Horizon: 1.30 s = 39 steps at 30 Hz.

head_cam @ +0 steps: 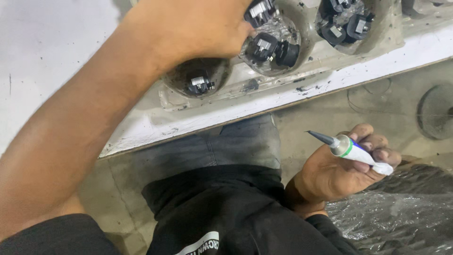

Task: The person picks black plastic plug components from molded trays and applies adhesive to each one using a glue tube with a fine nozzle. They briefly wipe the glue tube nozzle with a cloth, then continue picking components one at a time, applying glue, and placing the treated components back into the trays.

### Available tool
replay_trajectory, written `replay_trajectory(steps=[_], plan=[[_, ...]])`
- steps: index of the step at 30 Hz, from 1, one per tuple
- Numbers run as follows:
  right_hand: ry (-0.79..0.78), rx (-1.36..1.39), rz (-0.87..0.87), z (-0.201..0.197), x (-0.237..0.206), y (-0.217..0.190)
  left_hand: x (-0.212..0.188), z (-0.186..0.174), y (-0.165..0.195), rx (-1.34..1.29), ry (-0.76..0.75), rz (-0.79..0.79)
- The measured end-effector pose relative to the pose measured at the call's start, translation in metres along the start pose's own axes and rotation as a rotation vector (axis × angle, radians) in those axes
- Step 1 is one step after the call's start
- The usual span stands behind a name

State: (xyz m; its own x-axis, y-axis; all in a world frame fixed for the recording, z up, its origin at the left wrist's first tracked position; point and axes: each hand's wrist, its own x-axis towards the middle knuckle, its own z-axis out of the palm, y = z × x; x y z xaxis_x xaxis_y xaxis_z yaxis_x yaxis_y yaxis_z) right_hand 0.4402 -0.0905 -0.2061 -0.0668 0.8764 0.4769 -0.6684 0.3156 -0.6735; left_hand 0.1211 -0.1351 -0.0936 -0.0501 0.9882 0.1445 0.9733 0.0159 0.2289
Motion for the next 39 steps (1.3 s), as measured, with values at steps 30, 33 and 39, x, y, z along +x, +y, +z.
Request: replay_trajectory(steps=[30, 33, 39], plan=[[-0.697, -0.29, -0.302, 0.054, -0.027, -0.01, -0.198, 0.033, 0.115, -1.547, 0.694, -0.407], [-0.708, -0.291, -0.334, 0.057, -0.024, -0.009, -0.2, 0.032, 0.114, -1.539, 0.693, -0.415], [-0.687, -0.289, -0.382, 0.075, -0.023, -0.014, -0.201, 0.032, 0.113, -1.569, 0.666, -0.405]])
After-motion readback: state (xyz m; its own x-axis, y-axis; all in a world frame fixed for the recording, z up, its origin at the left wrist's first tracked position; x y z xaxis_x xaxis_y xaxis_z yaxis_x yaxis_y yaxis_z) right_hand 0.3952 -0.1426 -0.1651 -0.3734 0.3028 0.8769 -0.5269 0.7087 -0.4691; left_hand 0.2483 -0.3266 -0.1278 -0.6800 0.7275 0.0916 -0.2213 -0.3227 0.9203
